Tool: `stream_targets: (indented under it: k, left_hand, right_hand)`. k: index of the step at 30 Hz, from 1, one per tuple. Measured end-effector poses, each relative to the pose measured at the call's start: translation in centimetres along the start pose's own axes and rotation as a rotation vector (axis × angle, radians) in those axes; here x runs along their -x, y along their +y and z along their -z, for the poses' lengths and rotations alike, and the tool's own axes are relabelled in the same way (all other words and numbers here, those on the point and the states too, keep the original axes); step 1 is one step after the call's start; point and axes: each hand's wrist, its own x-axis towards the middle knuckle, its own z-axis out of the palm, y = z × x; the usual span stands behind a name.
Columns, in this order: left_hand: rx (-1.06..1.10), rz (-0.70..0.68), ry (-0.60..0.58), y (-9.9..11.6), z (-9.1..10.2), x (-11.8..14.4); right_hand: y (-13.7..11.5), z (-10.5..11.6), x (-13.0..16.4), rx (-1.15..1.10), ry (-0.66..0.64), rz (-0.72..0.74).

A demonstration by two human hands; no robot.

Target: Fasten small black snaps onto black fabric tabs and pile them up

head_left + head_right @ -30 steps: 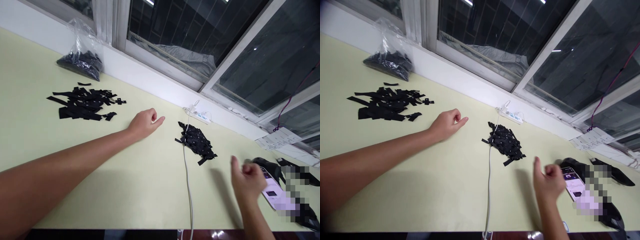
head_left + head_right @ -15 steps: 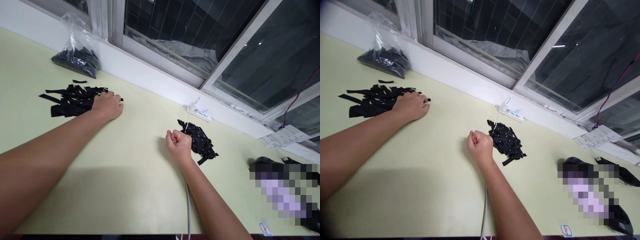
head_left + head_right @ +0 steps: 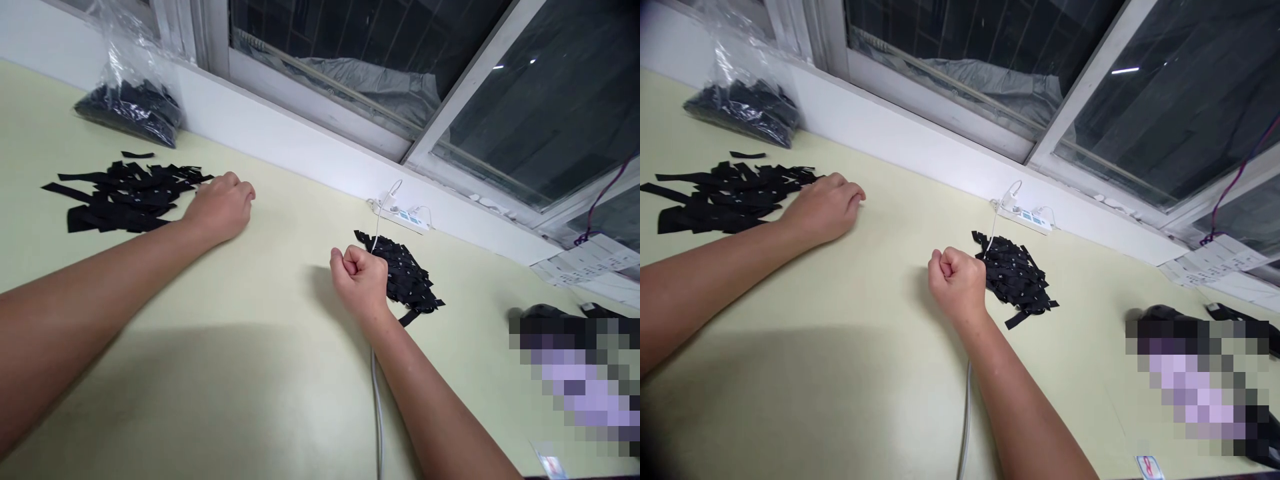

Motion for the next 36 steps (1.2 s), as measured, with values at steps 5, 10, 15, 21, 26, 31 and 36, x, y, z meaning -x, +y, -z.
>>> stream_targets:
  k: [5, 10, 15, 21, 26, 31, 36]
  left_hand:
    - [0.281, -0.161, 0.06, 3.4, -0.7, 0.8]
    - [0.505, -0.285, -0.001, 6.4, -0.7, 2.2]
    - [0.625, -0.305, -0.139, 7.5, -0.4, 2.9]
    - [1.014, -0.09, -0.234, 9.3, -0.3, 3.8]
    - [1.205, -0.044, -0.252, 9.6, -0.9, 4.1]
    - [1.223, -0.053, -0.268, 9.5, -1.1, 4.1]
    - [1.22, -0.033, -0.292, 9.5, -1.2, 4.0]
  right_hand:
    - [0.1, -0.1, 0.0, -0.013, -0.037, -0.067]
    - [-0.1, -0.2, 0.0, -0.032, -0.081, -0.112]
    - [-0.4, -0.4, 0.0, -0.089, -0.163, -0.182]
    - [-0.1, -1.0, 0.3, -0.355, -0.281, -0.329]
    - [0.5, -1.5, 0.3, -0.58, -0.351, -0.479]
    - [0.5, -1.6, 0.0, -0.668, -0.31, -0.57]
    - [1.0, -1.7, 0.1, -0.622, -0.329, -0.593]
